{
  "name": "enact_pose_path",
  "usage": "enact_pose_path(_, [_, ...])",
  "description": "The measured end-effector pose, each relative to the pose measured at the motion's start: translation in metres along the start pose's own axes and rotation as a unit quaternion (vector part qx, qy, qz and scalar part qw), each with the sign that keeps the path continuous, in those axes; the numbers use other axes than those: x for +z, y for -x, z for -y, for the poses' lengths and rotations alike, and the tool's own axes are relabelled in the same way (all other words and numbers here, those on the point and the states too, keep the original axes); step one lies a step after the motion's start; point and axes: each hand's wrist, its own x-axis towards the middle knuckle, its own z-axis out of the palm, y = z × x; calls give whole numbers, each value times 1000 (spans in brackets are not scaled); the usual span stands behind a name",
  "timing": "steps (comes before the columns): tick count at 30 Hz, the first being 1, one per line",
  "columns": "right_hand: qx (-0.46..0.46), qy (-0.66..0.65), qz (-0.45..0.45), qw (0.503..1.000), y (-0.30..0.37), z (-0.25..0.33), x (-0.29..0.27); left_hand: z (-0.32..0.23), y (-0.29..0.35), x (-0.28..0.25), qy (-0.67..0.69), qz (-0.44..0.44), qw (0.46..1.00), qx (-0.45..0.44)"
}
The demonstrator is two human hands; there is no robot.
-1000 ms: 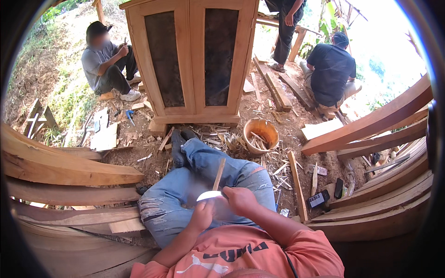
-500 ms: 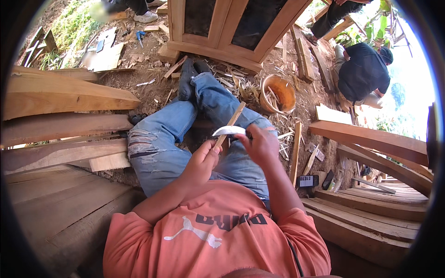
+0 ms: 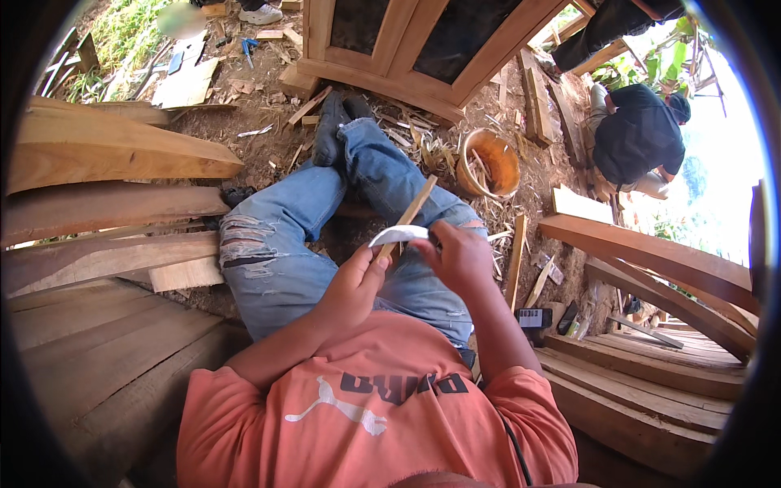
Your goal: The person sits on the ground and uses a hammer to tap a small wooden stick, then switches to a curved blade to shave and shape the stick. The person continues to refine the stick's edges and surface while seated.
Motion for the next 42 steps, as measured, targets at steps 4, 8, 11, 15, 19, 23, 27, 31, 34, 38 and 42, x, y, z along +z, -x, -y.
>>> enact_pose_path(4, [47, -3, -40, 998, 1, 11, 8, -5, -10, -1, 14, -8, 1000, -2])
enact_pose_path(8, [37, 17, -44, 998, 3, 3, 6, -4, -1, -5, -1, 1, 1000, -15])
enact_pose_path(11, [-7, 4, -55, 998, 11, 20, 19, 3, -5, -7, -36, -6, 999, 4])
enact_pose_path(15, [27, 34, -61, 997, -1, 5, 9, 2, 2, -4, 7, -6, 1000, 3])
enact_pose_path(19, [-41, -17, -26, 999, 6, 26, 5, -12, 2, 3, -4, -7, 1000, 15])
enact_pose_path(23, [26, 6, -98, 995, -8, 24, 3, -16, -2, -2, -22, -11, 999, 27])
enact_pose_path(27, [34, 66, -80, 994, -14, -4, -7, -6, 2, -3, -32, -3, 999, 27])
enact_pose_path(31, [59, 60, -115, 990, -19, -9, -13, -17, 0, -5, -47, -6, 998, 50])
enact_pose_path(34, [-50, 40, -93, 994, -6, 11, -3, -8, -3, 1, -50, -6, 997, 56])
enact_pose_path(38, [35, 61, -120, 990, -31, -25, -20, -13, -5, -5, -50, 3, 998, 30])
enact_pose_path(42, [49, 60, -137, 988, -32, -13, -18, -23, -9, -4, -76, -7, 996, 43])
